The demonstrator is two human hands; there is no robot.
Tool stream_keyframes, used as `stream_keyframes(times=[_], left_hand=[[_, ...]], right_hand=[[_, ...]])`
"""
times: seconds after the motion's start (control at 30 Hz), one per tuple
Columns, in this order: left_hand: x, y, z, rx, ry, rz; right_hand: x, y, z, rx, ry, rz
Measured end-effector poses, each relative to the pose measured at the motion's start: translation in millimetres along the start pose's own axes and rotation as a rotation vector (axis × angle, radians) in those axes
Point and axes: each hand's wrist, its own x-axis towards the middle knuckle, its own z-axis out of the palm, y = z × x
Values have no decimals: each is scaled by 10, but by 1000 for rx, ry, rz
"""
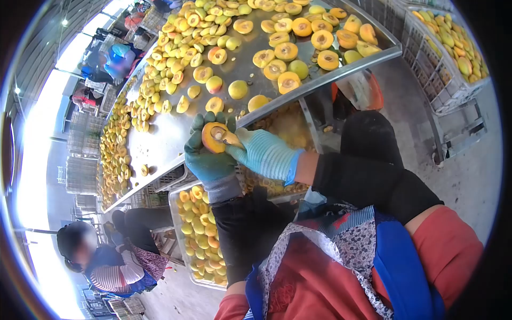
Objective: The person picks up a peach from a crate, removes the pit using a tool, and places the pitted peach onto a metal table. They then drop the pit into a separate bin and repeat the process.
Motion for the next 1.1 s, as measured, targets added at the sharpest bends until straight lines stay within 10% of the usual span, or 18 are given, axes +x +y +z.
stream_keyframes(times=[0.33,1.1], left_hand=[[-59,-29,156,280,301,30],[34,-9,10,375,181,-155]], right_hand=[[5,250,261,58,-99,-5],[-23,140,99,389,-376,267]])
